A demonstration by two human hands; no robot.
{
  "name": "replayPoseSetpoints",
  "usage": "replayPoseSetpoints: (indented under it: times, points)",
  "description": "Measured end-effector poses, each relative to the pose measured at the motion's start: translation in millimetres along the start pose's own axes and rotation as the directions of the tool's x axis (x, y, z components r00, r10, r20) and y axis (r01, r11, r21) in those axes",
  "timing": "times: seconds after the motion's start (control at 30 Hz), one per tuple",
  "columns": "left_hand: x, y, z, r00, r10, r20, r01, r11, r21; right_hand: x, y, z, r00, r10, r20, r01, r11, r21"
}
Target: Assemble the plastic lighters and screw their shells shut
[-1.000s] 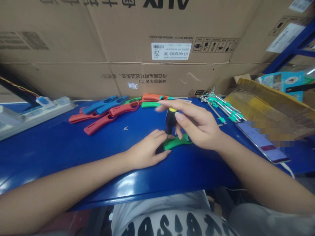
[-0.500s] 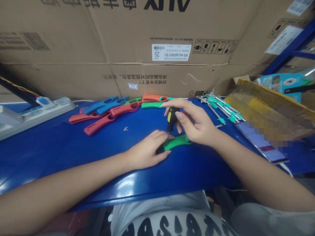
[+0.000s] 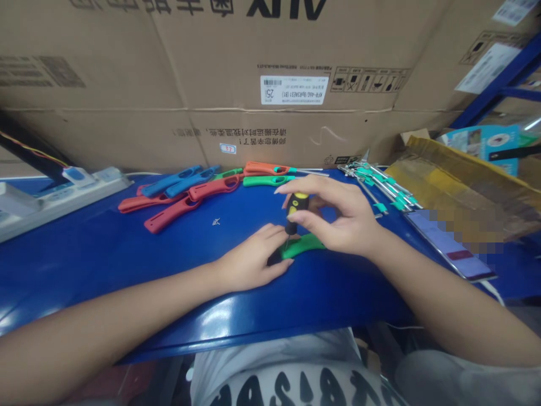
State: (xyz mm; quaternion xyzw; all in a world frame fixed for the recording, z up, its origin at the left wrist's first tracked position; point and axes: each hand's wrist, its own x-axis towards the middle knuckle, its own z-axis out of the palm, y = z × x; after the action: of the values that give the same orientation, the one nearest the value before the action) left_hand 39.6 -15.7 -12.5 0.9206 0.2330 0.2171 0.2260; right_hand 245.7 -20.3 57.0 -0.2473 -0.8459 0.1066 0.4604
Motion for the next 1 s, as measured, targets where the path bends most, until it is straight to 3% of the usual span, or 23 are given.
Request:
replayPoseSetpoints:
  times: [0.1,0.2,0.3,0.43,0.5,0.67,0.73,0.87,0.93,1.0]
  points:
    - [0.2,0.3,-0.5,1.0,0.006,-0.002,-0.006,1.0,-0.007,-1.2,2.1,-0.1,0.994,-0.082,-0.077,0.069,0.986,-0.154]
    - [0.7,1.6,-1.8,1.0,-0.004,-0.003,0.004,1.0,-0.018,-1.1,3.8,1.6,0.998,0.054,-0.01,-0.054,0.997,0.049]
    - [0.8,2.8,-2.6,1.0,-0.002,0.001,0.002,0.999,-0.035,0.1,6.6,2.8,0.987,0.143,0.069,-0.156,0.956,0.247]
    - [0.2,3.2,-2.6,1.0,0.004,0.002,-0.004,1.0,-0.03,-0.5,10.4,2.6,0.994,0.018,-0.109,-0.019,1.0,-0.006]
    - [-0.1,3.2,-2.5,1.0,0.009,0.0,-0.009,1.0,-0.028,-1.4,9.3,2.5,0.991,-0.049,-0.125,0.036,0.994,-0.106]
    - [0.0,2.6,-2.4,1.0,-0.003,0.012,0.003,1.0,-0.017,-1.4,2.2,3.5,0.995,0.076,0.065,-0.087,0.98,0.176]
    - [-0.2,2.0,-2.3,1.0,-0.005,0.014,0.005,1.0,-0.001,-1.3,1.9,3.5,0.999,0.044,0.024,-0.047,0.991,0.122]
    - [-0.4,1.4,-2.0,1.0,0.017,0.005,-0.017,1.0,0.009,-1.8,3.9,2.7,0.989,-0.114,-0.092,0.098,0.981,-0.168]
    - [-0.3,1.5,-2.0,1.0,0.012,0.001,-0.012,1.0,-0.001,-1.7,4.2,2.6,0.993,-0.096,-0.075,0.086,0.988,-0.128]
    - [-0.2,1.5,-2.2,1.0,0.006,-0.003,-0.007,1.0,-0.021,-1.0,3.9,2.8,1.0,0.001,-0.007,-0.001,0.999,0.036]
